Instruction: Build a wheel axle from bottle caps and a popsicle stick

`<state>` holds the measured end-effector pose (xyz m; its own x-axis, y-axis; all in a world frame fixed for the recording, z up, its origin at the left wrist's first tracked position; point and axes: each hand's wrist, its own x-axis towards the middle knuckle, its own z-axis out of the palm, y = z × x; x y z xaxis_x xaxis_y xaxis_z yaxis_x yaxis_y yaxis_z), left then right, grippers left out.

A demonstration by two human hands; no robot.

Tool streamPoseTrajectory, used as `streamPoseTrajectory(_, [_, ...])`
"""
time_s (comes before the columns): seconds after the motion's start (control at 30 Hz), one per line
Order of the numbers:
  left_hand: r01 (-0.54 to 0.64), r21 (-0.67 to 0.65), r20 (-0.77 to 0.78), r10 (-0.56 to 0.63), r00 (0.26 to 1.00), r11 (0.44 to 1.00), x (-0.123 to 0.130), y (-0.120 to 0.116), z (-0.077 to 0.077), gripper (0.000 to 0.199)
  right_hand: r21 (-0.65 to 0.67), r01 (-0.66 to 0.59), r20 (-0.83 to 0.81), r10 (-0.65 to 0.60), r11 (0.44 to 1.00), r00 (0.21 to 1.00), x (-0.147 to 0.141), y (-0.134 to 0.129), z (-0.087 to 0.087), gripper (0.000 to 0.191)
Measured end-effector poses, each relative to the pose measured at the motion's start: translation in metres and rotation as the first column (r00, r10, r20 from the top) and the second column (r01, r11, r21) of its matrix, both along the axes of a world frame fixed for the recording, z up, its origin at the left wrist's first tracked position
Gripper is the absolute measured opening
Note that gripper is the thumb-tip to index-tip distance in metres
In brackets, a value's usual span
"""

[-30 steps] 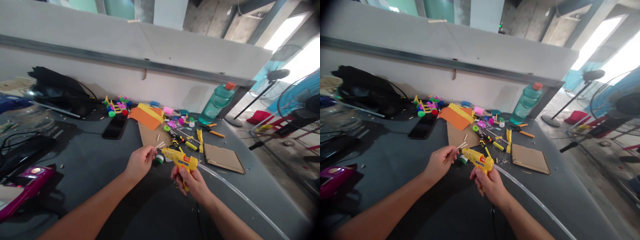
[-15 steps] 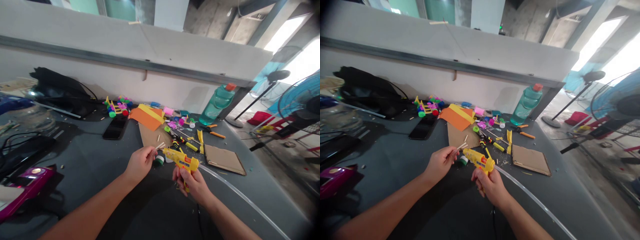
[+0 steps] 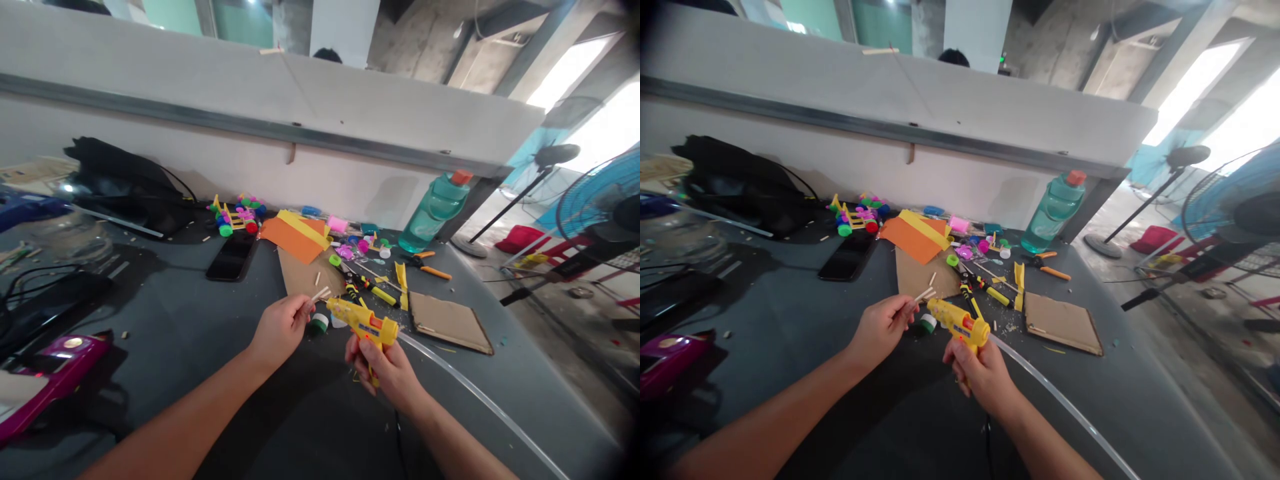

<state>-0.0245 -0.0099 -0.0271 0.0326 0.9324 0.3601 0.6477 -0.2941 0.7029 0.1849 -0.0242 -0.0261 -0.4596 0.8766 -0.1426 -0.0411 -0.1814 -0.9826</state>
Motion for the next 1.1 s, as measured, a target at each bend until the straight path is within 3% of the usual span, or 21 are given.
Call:
streamPoseTrajectory(0.5, [0.001, -0.013, -0.004, -0.001, 1.000, 1.000, 0.0001, 0.0003, -0.0010, 0.032, 0.023, 0.034, 0.083, -0.036, 0.999, 0.996, -0.0017, -0.0004, 0.0009, 0.052])
streamPoseTrajectory(0.9, [-0.016, -0.020, -0.005, 0.016, 1.000, 1.000, -0.0002, 0.0005, -0.0018, 0.032, 0.002, 0.041, 0.036, -0.041, 0.999, 0.998, 0.0002, -0.0022, -0.0060, 0.044])
streamPoseTrajectory(1.1, [-0.015, -0.017, -0.013, 0.015, 1.000, 1.000, 0.0006, 0.0003, -0.0003, 0.031, -0.014, 0.056, 0.113, -0.054, 0.998, 0.992, -0.0023, -0.0018, -0.0056, 0.039])
